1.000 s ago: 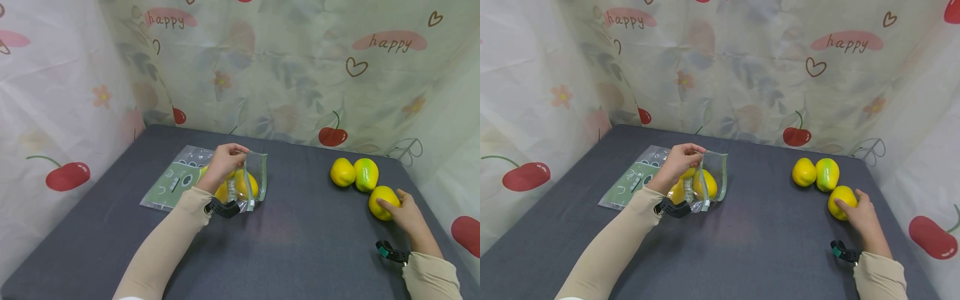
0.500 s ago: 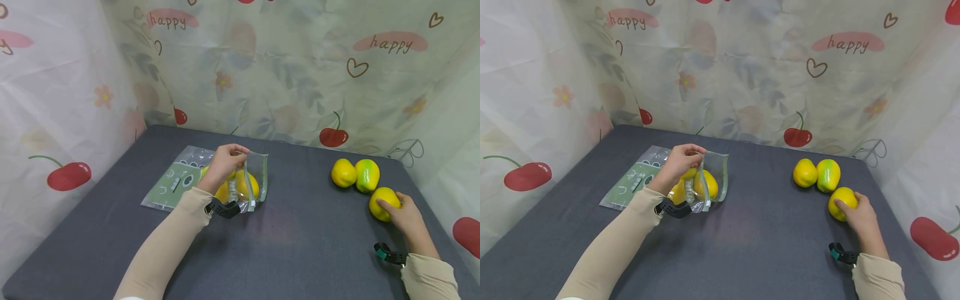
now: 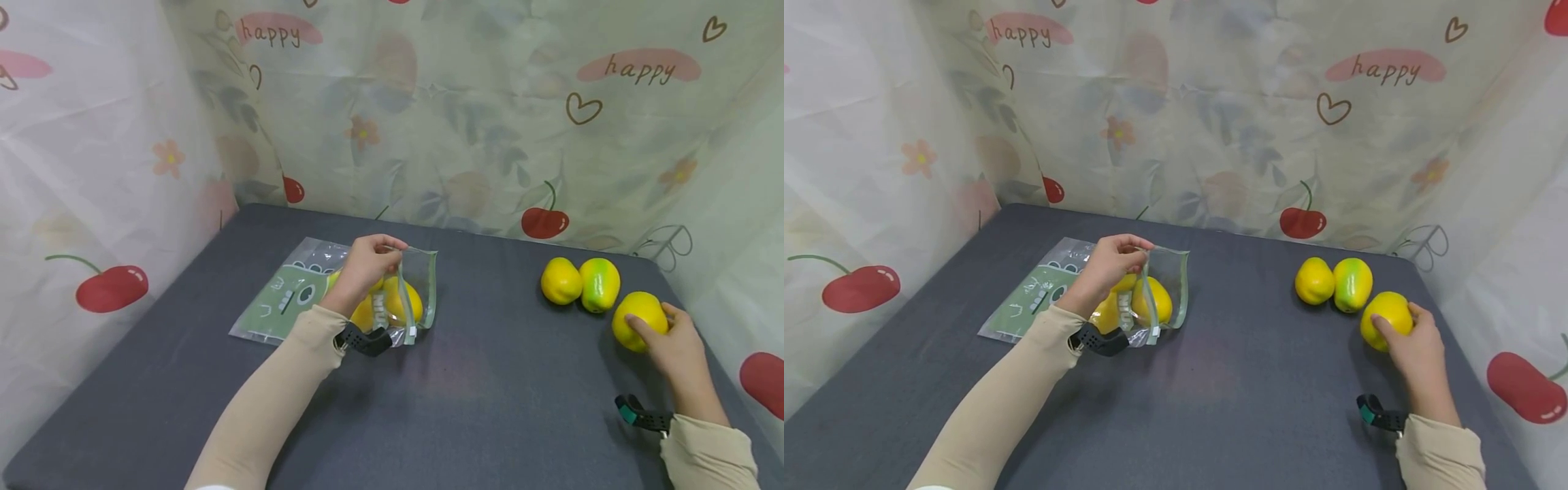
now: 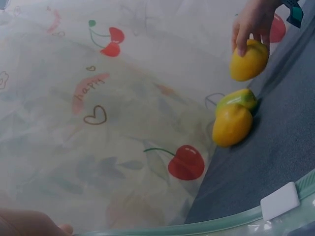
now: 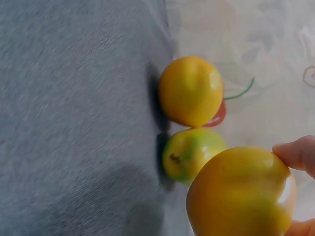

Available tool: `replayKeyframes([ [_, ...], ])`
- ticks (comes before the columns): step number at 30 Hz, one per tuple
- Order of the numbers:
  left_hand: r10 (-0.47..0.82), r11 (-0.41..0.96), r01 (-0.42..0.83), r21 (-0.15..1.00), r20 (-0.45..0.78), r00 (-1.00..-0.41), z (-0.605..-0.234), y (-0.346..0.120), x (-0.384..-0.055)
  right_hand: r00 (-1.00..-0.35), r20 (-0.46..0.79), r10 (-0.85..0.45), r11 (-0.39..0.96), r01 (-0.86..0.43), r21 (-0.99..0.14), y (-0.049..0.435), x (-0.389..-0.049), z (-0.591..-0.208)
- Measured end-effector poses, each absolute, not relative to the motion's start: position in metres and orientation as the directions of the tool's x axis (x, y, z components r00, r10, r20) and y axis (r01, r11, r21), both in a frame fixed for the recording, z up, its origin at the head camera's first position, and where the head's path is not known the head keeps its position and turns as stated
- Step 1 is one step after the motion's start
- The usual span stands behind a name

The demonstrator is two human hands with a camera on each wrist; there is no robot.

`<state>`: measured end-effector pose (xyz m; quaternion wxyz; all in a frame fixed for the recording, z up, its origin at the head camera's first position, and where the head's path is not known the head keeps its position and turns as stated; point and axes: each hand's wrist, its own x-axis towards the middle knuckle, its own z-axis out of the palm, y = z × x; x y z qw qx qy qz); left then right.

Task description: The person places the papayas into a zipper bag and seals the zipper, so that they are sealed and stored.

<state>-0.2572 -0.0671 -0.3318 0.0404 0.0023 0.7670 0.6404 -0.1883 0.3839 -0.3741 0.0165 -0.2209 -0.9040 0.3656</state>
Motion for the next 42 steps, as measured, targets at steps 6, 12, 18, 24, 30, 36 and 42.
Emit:
replayKeyframes([
  [6,0.051,0.197,-0.050,0.979,-0.061,-0.997,-0.331,-0.067,-0.257,-0.911,-0.075,0.405,0.634,0.340,-0.695,0.371,-0.187,-0.365],
  [12,0.049,0.202,-0.048,0.978,-0.059,-0.997,-0.332,-0.067,-0.257,-0.918,-0.037,0.395,0.638,0.303,-0.708,0.357,-0.186,-0.357],
  [18,0.044,0.202,-0.049,0.978,-0.059,-0.997,-0.331,-0.067,-0.256,-0.940,0.000,0.342,0.661,0.240,-0.711,0.344,-0.185,-0.351],
  [24,0.045,0.196,-0.051,0.979,-0.061,-0.997,-0.333,-0.067,-0.257,-0.946,0.012,0.324,0.664,0.219,-0.715,0.334,-0.185,-0.349],
  [30,0.047,0.192,-0.045,0.980,-0.055,-0.997,-0.333,-0.067,-0.257,-0.956,0.016,0.293,0.682,0.197,-0.705,0.326,-0.185,-0.349],
  [36,0.044,0.191,-0.049,0.980,-0.058,-0.997,-0.332,-0.067,-0.256,-0.965,0.056,0.256,0.717,0.151,-0.681,0.316,-0.184,-0.350],
  [42,0.044,0.188,-0.044,0.981,-0.053,-0.998,-0.332,-0.067,-0.256,-0.973,0.071,0.219,0.739,0.118,-0.664,0.307,-0.184,-0.351],
])
